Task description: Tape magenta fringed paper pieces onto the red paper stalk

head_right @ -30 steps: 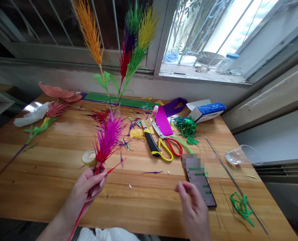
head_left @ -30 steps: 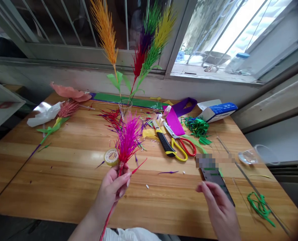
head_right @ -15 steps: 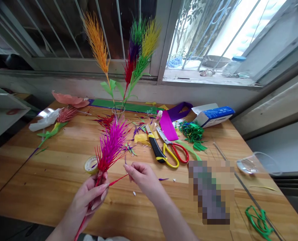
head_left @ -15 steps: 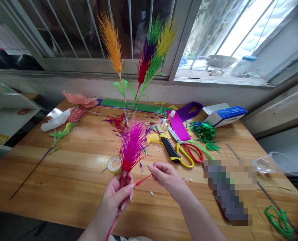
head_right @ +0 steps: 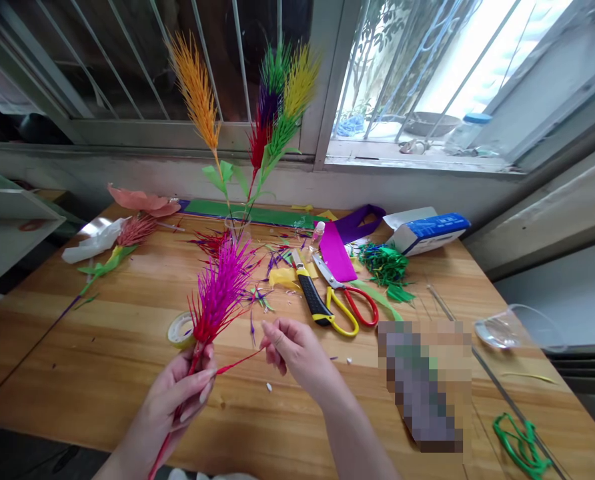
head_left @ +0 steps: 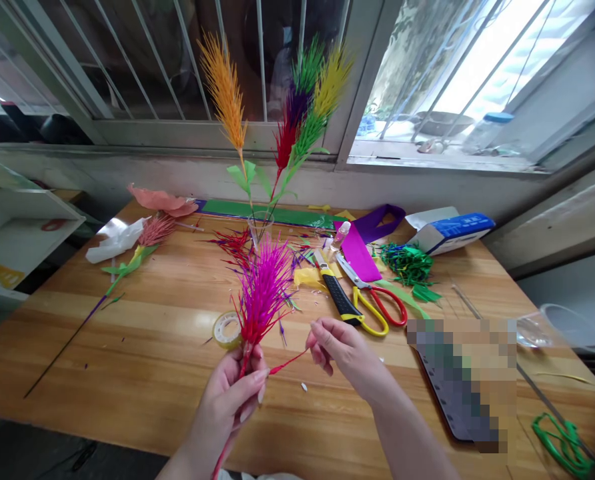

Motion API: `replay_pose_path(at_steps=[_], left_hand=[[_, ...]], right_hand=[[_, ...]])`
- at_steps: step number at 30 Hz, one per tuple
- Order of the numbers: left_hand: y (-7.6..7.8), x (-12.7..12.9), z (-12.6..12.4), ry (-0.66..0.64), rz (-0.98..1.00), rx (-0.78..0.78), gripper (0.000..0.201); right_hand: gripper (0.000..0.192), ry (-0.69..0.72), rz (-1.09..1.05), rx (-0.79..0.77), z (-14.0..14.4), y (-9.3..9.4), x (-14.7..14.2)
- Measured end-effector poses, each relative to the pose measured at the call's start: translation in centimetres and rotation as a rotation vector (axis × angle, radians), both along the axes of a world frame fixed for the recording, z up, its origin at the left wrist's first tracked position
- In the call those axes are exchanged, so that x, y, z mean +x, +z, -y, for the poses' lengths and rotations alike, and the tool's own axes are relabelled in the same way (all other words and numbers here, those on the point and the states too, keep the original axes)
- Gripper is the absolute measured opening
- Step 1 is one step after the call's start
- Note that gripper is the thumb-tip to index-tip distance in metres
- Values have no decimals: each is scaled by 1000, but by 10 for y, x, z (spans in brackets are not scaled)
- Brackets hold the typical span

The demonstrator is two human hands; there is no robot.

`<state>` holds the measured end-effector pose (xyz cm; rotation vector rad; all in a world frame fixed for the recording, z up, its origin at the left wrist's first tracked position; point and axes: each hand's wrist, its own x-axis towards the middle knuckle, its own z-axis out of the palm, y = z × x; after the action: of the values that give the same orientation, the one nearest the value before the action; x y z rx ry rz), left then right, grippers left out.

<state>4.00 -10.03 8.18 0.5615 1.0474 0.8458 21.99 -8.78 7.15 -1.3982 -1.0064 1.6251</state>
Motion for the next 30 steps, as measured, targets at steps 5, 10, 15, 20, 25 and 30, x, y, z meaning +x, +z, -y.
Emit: replay_pose_path(at_steps=[5, 10, 15, 20, 25, 30], left_hand=[[3, -1, -1, -6, 6, -5, 32], [4, -4, -3, 1, 12, -16, 34], [4, -4, -3, 5, 6, -19, 33], [-1, -3, -3, 38, 6, -9, 32], [-4, -5, -3, 57, 14, -25, 33], [-3, -5, -3, 48, 3, -40, 34]], right_hand=[[59, 123, 31, -31, -1, -6, -1], [53, 110, 73, -58, -4, -17, 1], [51, 212, -94, -81, -2, -16, -6], [41, 157, -125, -44, -6, -10, -9], [34, 189, -137, -3, -11, -3, -1], [25, 279, -103, 56, -14, 4, 9]])
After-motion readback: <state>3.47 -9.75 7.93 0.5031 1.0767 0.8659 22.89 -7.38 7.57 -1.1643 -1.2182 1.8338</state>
